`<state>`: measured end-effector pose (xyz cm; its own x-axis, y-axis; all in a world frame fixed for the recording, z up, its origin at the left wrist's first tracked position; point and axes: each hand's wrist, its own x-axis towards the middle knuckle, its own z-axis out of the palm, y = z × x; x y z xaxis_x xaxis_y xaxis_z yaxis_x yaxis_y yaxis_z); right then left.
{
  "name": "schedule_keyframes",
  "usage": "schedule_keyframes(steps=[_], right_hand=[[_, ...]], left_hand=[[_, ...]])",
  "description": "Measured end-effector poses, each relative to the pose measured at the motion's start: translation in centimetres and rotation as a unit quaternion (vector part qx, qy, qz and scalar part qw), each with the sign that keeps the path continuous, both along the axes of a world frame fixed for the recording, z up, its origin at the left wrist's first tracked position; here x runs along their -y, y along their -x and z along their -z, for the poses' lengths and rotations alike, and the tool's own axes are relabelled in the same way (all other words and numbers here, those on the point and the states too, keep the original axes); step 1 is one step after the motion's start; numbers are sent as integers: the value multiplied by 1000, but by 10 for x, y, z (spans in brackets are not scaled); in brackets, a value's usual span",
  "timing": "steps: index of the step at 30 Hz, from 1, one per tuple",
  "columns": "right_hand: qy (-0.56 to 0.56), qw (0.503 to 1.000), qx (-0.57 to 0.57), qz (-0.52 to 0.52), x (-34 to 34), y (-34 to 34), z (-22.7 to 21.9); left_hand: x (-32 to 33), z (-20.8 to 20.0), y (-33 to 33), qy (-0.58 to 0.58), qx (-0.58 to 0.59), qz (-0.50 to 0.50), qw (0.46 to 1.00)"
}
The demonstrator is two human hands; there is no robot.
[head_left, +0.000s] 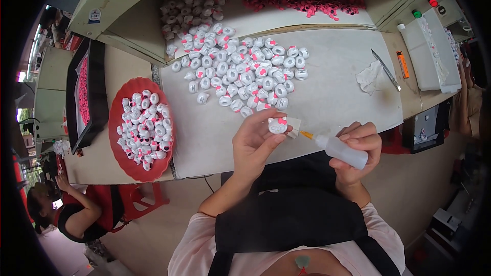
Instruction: The person assembles small white plastic components by applying adhesive from a squeeze bottle, then attaching small pink plastic parts by hand.
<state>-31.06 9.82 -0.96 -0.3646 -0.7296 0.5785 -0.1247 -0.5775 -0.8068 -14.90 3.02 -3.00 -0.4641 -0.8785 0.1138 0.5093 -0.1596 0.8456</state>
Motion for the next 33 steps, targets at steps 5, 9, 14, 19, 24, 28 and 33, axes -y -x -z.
schedule_keyframes(steps=[5, 9, 14, 19, 24, 28, 33], right_hand=[[4, 997, -76, -10, -3, -2, -4], [2, 996, -86, -7, -5, -3, -3], [7, 995, -95, -3, -6, -2, -4], [-5, 992, -126, 15, -7, -2, -5], [-20, 992, -121, -15, -9, -2, -10], [-22, 992, -124, -13, -7, -2, -8], [-16, 992, -126, -10, -7, -3, -7]], left_hand=[[-3, -5, 3, -46, 32, -11, 998], [-5, -8, 5, -50, 36, -9, 998], [-6, -9, 5, -36, 46, 4, 998], [-5, -4, 2, -29, 23, 15, 999], [-6, -4, 3, -33, 28, 6, 999], [-6, -2, 4, -17, 32, 17, 999], [-6, -2, 4, -19, 34, 20, 999]])
